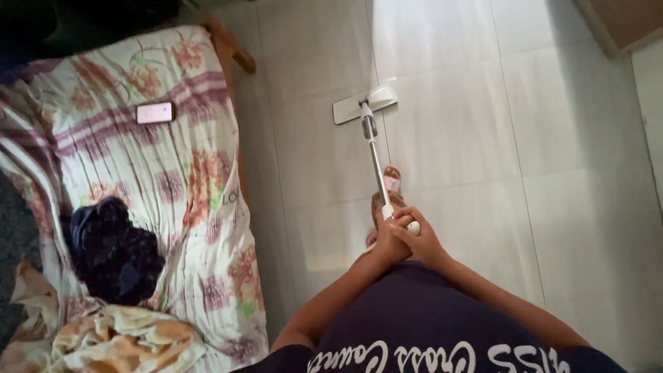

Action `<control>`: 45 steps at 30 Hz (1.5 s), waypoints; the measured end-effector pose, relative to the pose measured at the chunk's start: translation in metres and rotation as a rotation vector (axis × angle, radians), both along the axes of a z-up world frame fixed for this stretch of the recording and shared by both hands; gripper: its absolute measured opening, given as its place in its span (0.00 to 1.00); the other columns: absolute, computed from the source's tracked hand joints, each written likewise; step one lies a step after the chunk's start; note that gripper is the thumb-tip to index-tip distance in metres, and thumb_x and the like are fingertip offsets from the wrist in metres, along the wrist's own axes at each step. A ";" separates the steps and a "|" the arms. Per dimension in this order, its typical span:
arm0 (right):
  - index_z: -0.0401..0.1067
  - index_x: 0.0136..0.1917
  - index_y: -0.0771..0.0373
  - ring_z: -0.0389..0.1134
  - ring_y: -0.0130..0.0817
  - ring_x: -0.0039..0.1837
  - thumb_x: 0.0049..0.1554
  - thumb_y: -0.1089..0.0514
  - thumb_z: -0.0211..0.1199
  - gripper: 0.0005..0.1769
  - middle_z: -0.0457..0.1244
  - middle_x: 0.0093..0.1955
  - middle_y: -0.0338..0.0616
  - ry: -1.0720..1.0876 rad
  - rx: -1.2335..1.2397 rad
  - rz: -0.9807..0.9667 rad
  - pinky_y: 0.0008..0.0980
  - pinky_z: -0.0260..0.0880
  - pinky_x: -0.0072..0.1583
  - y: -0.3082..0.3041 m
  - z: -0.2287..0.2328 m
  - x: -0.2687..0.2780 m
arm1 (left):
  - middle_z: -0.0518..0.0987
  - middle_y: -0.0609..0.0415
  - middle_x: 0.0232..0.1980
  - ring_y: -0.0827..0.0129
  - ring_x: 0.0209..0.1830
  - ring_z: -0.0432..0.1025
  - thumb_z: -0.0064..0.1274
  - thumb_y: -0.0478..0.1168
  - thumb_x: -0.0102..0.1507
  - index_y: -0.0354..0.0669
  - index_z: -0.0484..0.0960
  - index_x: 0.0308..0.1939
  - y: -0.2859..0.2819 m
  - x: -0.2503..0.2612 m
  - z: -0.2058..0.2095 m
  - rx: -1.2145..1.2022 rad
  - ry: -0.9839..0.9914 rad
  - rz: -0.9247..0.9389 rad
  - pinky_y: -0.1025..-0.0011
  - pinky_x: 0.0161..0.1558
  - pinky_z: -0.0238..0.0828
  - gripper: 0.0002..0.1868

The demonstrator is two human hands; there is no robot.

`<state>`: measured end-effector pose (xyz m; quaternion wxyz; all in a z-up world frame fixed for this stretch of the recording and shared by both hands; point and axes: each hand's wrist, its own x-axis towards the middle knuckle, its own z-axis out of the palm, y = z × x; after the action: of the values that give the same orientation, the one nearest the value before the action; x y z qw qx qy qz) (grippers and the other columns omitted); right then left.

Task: Mopping a tiled floor in a bedroom using a flat mop.

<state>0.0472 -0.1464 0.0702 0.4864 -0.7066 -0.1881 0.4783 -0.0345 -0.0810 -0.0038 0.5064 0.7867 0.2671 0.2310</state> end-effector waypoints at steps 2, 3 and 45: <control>0.76 0.55 0.52 0.68 0.26 0.53 0.53 0.51 0.76 0.17 0.71 0.51 0.39 0.012 0.003 -0.033 0.32 0.68 0.62 -0.017 0.002 -0.010 | 0.81 0.46 0.31 0.49 0.35 0.77 0.61 0.36 0.51 0.43 0.80 0.34 -0.016 -0.013 0.003 0.004 0.005 -0.005 0.63 0.42 0.77 0.09; 0.76 0.54 0.54 0.68 0.26 0.52 0.55 0.52 0.75 0.15 0.70 0.49 0.40 0.022 0.011 -0.067 0.31 0.69 0.61 -0.024 0.005 -0.014 | 0.81 0.46 0.31 0.49 0.35 0.77 0.60 0.36 0.52 0.43 0.80 0.34 -0.023 -0.019 0.006 0.012 0.007 -0.011 0.64 0.42 0.77 0.08; 0.63 0.56 0.59 0.65 0.35 0.59 0.63 0.50 0.66 0.17 0.67 0.62 0.53 0.168 0.064 -0.143 0.44 0.68 0.63 0.232 0.005 0.145 | 0.85 0.60 0.44 0.55 0.57 0.77 0.59 0.49 0.56 0.57 0.80 0.44 0.248 0.162 -0.052 -0.009 0.265 -0.244 0.62 0.61 0.75 0.14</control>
<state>0.1925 0.0860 0.0748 0.5556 -0.6599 -0.1109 0.4935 0.1279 0.1669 -0.0555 0.4945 0.8346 0.2351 0.0609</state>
